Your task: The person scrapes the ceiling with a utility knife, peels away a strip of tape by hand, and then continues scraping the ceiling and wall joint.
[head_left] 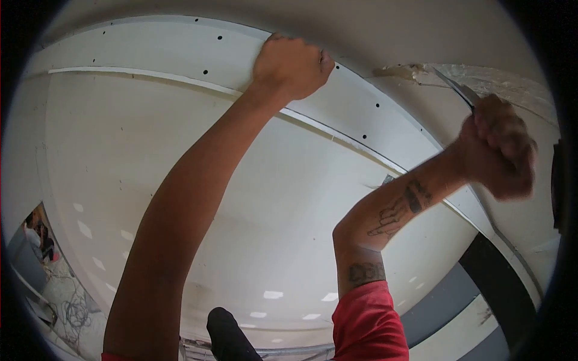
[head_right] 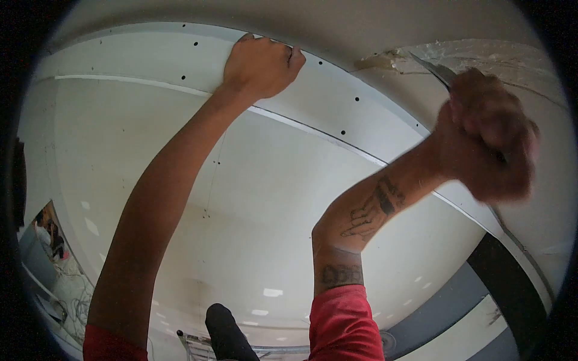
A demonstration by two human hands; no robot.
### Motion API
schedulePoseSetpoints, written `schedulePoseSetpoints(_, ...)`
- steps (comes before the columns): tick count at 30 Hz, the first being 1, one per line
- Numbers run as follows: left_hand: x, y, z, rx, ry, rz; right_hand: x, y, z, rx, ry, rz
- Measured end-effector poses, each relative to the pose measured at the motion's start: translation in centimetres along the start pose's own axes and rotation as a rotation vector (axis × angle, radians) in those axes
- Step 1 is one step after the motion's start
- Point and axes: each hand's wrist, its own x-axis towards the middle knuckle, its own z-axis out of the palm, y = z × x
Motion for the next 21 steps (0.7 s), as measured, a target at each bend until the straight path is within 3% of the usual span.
schedulePoseSetpoints(2, -0.1, 0.0, 0.3, 0.046, 0.048, 0.024, 0.3, -3.5, 1.8, -0.082, 0.282, 0.003)
schedulePoseSetpoints(3, -0.1, -0.1, 0.4, 0.022, 0.061, 0.038, -0.2, -4.6, 1.9, -0.034, 0.19, -0.067)
schedulePoseSetpoints(4, 0.0, -0.1, 0.6, 0.051, 0.053, 0.031, -1.9, -5.2, 1.5, 0.092, 0.27, -0.035)
schedulePoseSetpoints(6, 0.0, -0.3, 1.1, 0.04, 0.069, 0.042, -4.2, -2.0, -0.3, -0.221, 0.513, 0.001)
schedulePoseSetpoints(8, 0.0, -0.1, 0.3, 0.044, 0.036, 0.026, -2.2, 3.0, 5.0, -0.669, 0.91, 0.233)
schedulePoseSetpoints(9, -0.2, -0.1, 0.7, 0.033, 0.111, 0.048, -1.4, 2.9, 4.0, 0.178, 0.531, 0.081)
schedulePoseSetpoints(10, -0.3, -0.3, 0.8, 0.028, 0.191, 0.069, -1.9, 1.3, 4.5, 0.026, 0.612, 0.002)
schedulePoseSetpoints(12, -0.1, -0.4, 0.9, 0.055, 0.136, 0.073, 0.1, -2.8, 6.2, -0.062, 0.477, -0.098)
schedulePoseSetpoints(13, -0.1, -0.3, 0.7, 0.045, 0.051, 0.049, -0.4, -3.6, 6.9, 0.084, 0.662, -0.145)
schedulePoseSetpoints(14, -0.1, -0.4, 0.5, 0.05, 0.046, 0.042, -0.8, -2.9, 6.3, 0.092, 0.665, -0.143)
schedulePoseSetpoints(17, -0.2, -0.1, 0.1, 0.082, 0.011, 0.015, -2.5, -0.2, 1.3, 0.057, 0.581, 0.13)
schedulePoseSetpoints(18, -0.3, 0.0, 0.0, 0.077, 0.006, 0.014, -1.7, -0.7, 1.2, 0.057, 0.58, 0.137)
schedulePoseSetpoints(20, -0.5, -0.1, -0.1, 0.054, 0.033, 0.029, 0.7, -2.4, 2.0, 0.09, 0.346, -0.022)
schedulePoseSetpoints(21, -0.4, -0.1, 0.0, 0.072, 0.027, 0.03, 1.0, -3.4, 3.5, 0.049, 0.559, -0.08)
